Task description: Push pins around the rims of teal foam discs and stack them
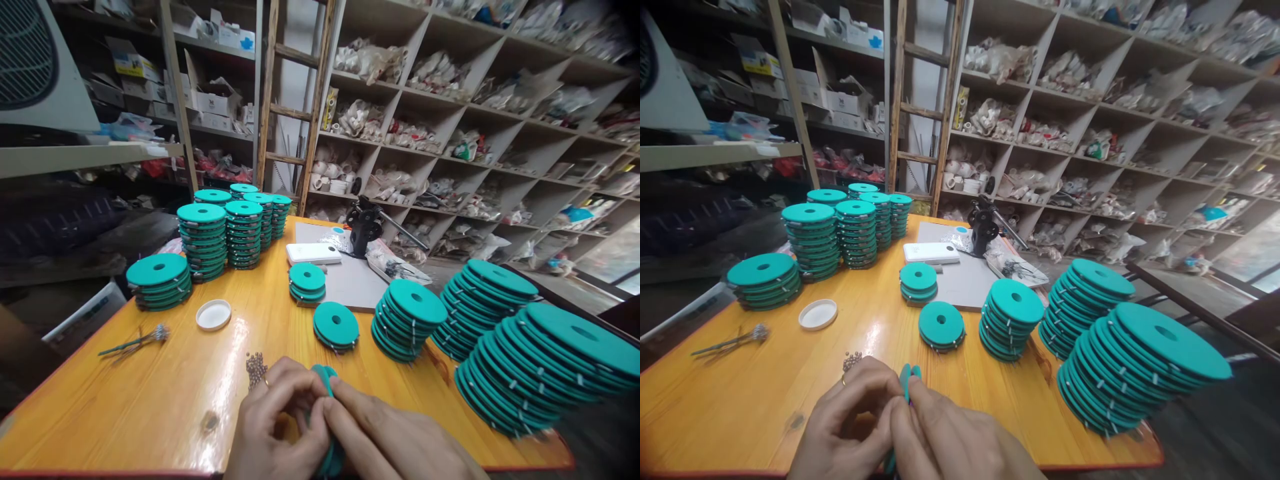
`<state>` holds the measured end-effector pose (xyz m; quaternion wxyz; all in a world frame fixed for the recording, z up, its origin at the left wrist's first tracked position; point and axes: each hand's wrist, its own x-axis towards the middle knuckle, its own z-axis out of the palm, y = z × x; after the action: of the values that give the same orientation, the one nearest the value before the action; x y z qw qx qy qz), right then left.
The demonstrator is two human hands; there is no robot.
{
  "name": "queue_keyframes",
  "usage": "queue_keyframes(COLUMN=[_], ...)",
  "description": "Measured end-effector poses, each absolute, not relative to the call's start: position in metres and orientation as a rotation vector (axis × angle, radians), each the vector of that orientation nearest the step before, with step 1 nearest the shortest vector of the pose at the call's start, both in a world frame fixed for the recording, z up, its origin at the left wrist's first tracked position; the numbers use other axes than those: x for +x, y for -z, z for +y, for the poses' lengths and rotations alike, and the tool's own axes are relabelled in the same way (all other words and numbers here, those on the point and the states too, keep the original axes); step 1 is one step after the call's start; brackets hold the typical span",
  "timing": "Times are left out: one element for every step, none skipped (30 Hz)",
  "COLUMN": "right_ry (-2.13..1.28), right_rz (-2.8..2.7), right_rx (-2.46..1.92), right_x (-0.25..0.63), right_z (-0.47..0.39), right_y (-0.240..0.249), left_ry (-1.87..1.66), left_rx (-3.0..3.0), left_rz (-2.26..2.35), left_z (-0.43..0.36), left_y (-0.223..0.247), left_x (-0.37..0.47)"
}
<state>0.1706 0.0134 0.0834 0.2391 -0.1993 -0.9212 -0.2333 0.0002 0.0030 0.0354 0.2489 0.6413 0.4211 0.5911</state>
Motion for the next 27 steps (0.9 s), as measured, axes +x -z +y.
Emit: queue_keyframes(right_ry=[0.65,0.653,0.65,0.644,0.636,0.627,0.62,0.621,0.622,0.626,0.63,0.624,0.603,0.568,0.518,0.449,0.365,0.275,0.181,0.078,-0.034,-0.158,-0.295,-0.444,-0.599,-0.742,-0.86], right_rz=[-2.508,-2.5,-2.499,-2.513,-2.539,-2.569,-2.598,-2.595,-2.588,-2.58,-2.568,-2.563,-2.562,-2.548,-2.532,-2.514,-2.487,-2.449,-2.401,-2.347,-2.281,-2.196,-2.107,-2.019,-1.928,-1.838,-1.762], right_rx=[-0.525,-0.517,-0.513,-0.507,-0.504,-0.495,-0.485,-0.469,-0.456,-0.45,-0.444,-0.435,-0.443,-0.461,-0.495,-0.533,-0.573,-0.607,-0.638,-0.669,-0.711,-0.76,-0.808,-0.854,-0.905,-0.955,-1.006], right_x=[0.17,0.17,0.17,0.17,0.17,0.171,0.172,0.173,0.174,0.175,0.177,0.178,0.18,0.181,0.182,0.183,0.184,0.183,0.182,0.181,0.178,0.175,0.172,0.168,0.165,0.163,0.162], right_z=[0.014,0.014,0.015,0.015,0.015,0.016,0.016,0.015,0.015,0.015,0.014,0.014,0.013,0.013,0.012,0.011,0.01,0.009,0.008,0.007,0.007,0.006,0.005,0.005,0.005,0.005,0.005], right_y=[-0.086,-0.087,-0.087,-0.087,-0.086,-0.084,-0.082,-0.08,-0.078,-0.076,-0.075,-0.073,-0.072,-0.071,-0.069,-0.067,-0.065,-0.063,-0.06,-0.058,-0.056,-0.054,-0.052,-0.051,-0.049,-0.048,-0.047], left_ry=[-1.618,-1.614,-1.6,-1.595,-1.601,-1.614,-1.619,-1.622,-1.625,-1.621,-1.607,-1.587,-1.566,-1.545,-1.52,-1.505,-1.496,-1.487,-1.482,-1.481,-1.479,-1.475,-1.469,-1.461,-1.449,-1.435,-1.427], left_rx=[1.756,1.766,1.775,1.776,1.765,1.747,1.726,1.707,1.688,1.67,1.655,1.642,1.629,1.614,1.599,1.585,1.573,1.567,1.562,1.559,1.555,1.548,1.539,1.529,1.524,1.52,1.518], left_rz=[1.155,1.164,1.172,1.174,1.173,1.175,1.174,1.165,1.148,1.129,1.113,1.103,1.101,1.108,1.118,1.126,1.13,1.132,1.134,1.135,1.134,1.134,1.135,1.137,1.137,1.139,1.138], left_z=[0.003,0.003,0.002,0.002,0.001,0.001,0.001,0.0,0.0,-0.001,-0.001,-0.002,-0.002,-0.003,-0.003,-0.002,-0.002,-0.001,-0.001,0.0,0.001,0.001,0.002,0.002,0.002,0.002,0.002], left_y=[-0.036,-0.037,-0.037,-0.037,-0.036,-0.035,-0.033,-0.03,-0.028,-0.026,-0.024,-0.023,-0.022,-0.023,-0.023,-0.025,-0.026,-0.028,-0.029,-0.03,-0.031,-0.031,-0.032,-0.032,-0.033,-0.033,-0.033], left_x=[0.0,0.001,0.001,0.001,0.002,0.002,0.002,0.002,0.002,0.002,0.002,0.002,0.002,0.002,0.002,0.002,0.002,0.002,0.002,0.002,0.003,0.003,0.004,0.004,0.005,0.005,0.005])
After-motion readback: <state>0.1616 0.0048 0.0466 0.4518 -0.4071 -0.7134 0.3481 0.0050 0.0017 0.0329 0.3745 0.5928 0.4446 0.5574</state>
